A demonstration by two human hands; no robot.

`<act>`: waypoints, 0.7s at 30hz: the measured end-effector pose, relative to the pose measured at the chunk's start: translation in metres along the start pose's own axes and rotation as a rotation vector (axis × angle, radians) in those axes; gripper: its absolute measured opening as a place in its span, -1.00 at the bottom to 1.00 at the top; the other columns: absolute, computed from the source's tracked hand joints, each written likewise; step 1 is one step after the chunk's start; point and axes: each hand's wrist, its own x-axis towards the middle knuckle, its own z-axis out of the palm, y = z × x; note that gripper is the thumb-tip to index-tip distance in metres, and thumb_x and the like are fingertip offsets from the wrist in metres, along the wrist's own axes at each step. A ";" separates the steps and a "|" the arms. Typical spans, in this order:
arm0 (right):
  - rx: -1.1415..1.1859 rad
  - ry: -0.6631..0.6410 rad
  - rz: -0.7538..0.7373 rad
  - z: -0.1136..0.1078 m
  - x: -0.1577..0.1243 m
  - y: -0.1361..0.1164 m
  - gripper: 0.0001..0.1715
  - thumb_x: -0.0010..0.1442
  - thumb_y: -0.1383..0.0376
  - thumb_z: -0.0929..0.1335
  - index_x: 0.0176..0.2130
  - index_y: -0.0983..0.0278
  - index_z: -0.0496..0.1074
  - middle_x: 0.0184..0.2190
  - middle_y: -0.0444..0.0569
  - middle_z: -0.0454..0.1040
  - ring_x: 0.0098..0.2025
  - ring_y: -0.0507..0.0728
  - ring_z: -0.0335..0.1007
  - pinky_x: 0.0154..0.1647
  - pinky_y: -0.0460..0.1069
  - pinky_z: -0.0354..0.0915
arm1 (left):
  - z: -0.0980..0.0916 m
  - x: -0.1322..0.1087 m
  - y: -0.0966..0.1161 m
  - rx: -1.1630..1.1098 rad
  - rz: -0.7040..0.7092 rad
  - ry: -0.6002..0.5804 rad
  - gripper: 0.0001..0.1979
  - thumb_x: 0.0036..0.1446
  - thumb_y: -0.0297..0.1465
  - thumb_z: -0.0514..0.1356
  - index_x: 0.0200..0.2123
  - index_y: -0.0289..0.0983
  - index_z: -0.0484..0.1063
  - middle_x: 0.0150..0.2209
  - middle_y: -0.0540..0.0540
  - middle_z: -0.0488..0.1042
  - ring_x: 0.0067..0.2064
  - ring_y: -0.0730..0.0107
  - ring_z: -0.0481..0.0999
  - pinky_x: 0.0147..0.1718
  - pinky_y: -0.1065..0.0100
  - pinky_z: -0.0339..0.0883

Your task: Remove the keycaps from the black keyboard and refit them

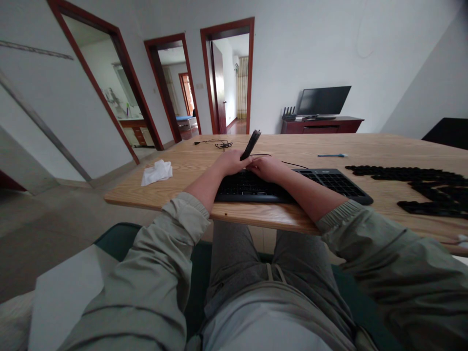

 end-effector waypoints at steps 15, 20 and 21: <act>0.058 0.018 -0.014 -0.002 -0.007 0.005 -0.67 0.15 0.36 0.33 -0.10 0.23 0.57 -0.19 0.00 0.61 -0.23 0.14 0.49 -0.15 0.01 0.34 | 0.000 0.001 -0.010 -0.036 -0.221 0.139 -0.69 0.13 -0.21 0.11 -0.42 -0.33 0.50 -0.39 -0.19 0.51 -0.35 0.21 0.47 -0.30 0.26 0.31; 0.164 0.050 0.032 -0.005 -0.012 0.003 -0.67 0.15 0.38 0.32 -0.11 0.26 0.57 -0.21 0.00 0.61 -0.25 0.12 0.48 -0.14 0.00 0.35 | 0.000 0.000 -0.008 -0.261 -0.120 0.148 -0.74 0.14 -0.29 0.09 -0.53 -0.31 0.36 -0.50 -0.06 0.38 -0.41 0.34 0.39 -0.35 0.31 0.26; 0.194 0.070 0.049 -0.007 -0.012 0.001 -0.70 0.17 0.35 0.32 -0.12 0.27 0.58 -0.23 0.01 0.61 -0.27 0.11 0.47 -0.16 0.00 0.35 | 0.000 0.000 -0.007 -0.296 -0.091 0.130 -0.73 0.14 -0.29 0.09 -0.53 -0.30 0.34 -0.50 -0.05 0.37 -0.39 0.35 0.38 -0.33 0.31 0.27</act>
